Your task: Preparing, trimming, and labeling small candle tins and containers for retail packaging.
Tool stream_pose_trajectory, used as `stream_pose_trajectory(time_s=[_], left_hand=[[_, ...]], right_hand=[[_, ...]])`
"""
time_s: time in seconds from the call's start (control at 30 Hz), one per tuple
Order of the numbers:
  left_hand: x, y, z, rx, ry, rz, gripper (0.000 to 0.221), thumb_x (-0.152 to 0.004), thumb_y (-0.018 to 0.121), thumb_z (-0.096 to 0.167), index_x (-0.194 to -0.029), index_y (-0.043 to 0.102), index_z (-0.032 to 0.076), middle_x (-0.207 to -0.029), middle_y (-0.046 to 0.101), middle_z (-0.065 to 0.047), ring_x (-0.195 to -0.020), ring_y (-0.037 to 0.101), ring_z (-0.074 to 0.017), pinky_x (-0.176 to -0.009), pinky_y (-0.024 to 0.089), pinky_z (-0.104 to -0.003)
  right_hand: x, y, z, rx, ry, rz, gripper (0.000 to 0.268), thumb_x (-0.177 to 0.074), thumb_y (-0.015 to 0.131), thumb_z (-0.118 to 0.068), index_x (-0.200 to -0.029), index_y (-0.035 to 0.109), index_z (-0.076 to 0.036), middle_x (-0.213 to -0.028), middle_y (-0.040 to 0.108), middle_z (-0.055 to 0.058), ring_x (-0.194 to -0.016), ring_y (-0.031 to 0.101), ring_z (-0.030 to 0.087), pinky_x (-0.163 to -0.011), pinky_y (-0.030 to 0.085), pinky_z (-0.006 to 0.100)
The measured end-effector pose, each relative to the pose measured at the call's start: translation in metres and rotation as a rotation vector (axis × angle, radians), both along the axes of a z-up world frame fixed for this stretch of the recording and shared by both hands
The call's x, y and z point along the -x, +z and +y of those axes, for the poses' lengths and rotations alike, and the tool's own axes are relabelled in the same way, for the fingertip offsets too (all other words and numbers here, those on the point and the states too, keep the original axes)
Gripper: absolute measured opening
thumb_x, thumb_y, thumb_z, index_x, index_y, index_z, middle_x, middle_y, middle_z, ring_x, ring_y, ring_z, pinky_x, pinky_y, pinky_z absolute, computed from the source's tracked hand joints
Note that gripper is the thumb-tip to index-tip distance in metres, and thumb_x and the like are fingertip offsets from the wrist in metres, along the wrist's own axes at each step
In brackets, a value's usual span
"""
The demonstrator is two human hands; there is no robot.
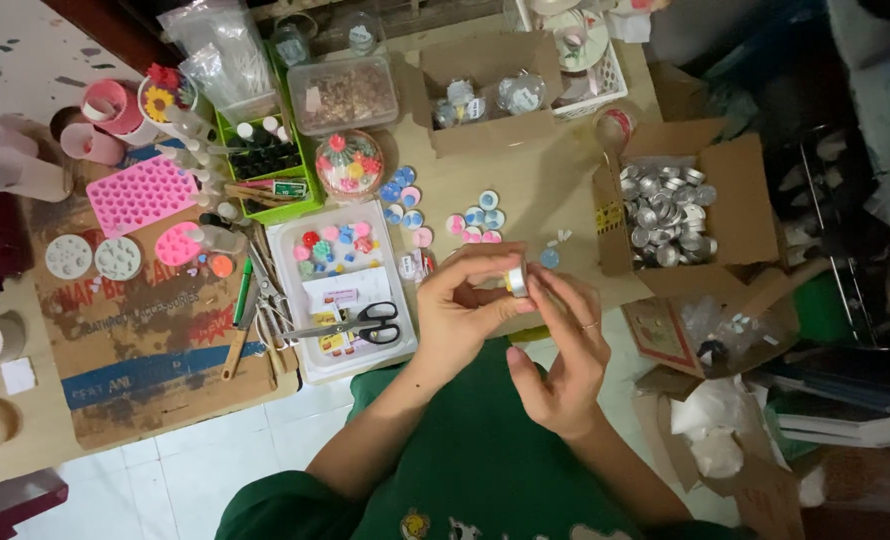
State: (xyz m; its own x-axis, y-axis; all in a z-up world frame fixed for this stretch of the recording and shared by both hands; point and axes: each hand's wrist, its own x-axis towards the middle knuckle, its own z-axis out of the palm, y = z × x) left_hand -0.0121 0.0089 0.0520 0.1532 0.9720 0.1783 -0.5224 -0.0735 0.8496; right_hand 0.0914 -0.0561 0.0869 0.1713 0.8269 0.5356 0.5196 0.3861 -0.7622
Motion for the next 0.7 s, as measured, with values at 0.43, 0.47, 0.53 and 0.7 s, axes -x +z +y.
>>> stream_pose_trajectory(time_s=[0.43,0.47,0.53,0.7], left_hand=[[-0.002,0.001,0.0,-0.019,0.038,0.073,0.043,-0.071,0.091,-0.003,-0.11,0.074,-0.005,-0.111,0.072,-0.017,-0.103,0.073,-0.0251,-0.077,0.066,-0.031],[-0.002,0.002,0.0,-0.008,0.038,0.07,0.043,-0.071,0.091,-0.001,-0.11,0.074,-0.005,-0.11,0.072,-0.016,-0.102,0.073,-0.0244,-0.078,0.066,-0.029],[-0.003,-0.005,0.0,0.004,0.036,0.077,0.043,-0.072,0.091,-0.001,-0.111,0.074,-0.004,-0.111,0.071,-0.016,-0.102,0.073,-0.0249,-0.077,0.066,-0.03],[-0.005,-0.016,0.003,0.022,0.02,0.1,0.046,-0.071,0.092,-0.002,-0.113,0.074,-0.003,-0.11,0.07,-0.015,-0.102,0.072,-0.0233,-0.076,0.066,-0.031]], right_hand=[[-0.009,-0.007,-0.001,0.148,0.102,0.172,0.066,-0.08,0.072,-0.002,-0.143,0.055,0.006,-0.142,0.057,0.022,-0.14,0.049,0.038,-0.109,0.045,0.05],[-0.01,-0.006,-0.002,0.16,0.116,0.181,0.065,-0.08,0.071,0.0,-0.142,0.055,0.007,-0.142,0.059,0.023,-0.14,0.049,0.039,-0.11,0.045,0.051],[-0.014,-0.012,0.001,0.184,0.116,0.126,0.071,-0.078,0.073,0.0,-0.145,0.052,0.006,-0.143,0.057,0.021,-0.14,0.048,0.038,-0.109,0.045,0.051],[-0.018,-0.02,0.006,0.23,0.139,0.128,0.079,-0.076,0.075,-0.002,-0.149,0.046,0.008,-0.139,0.049,0.029,-0.134,0.047,0.045,-0.106,0.04,0.058]])
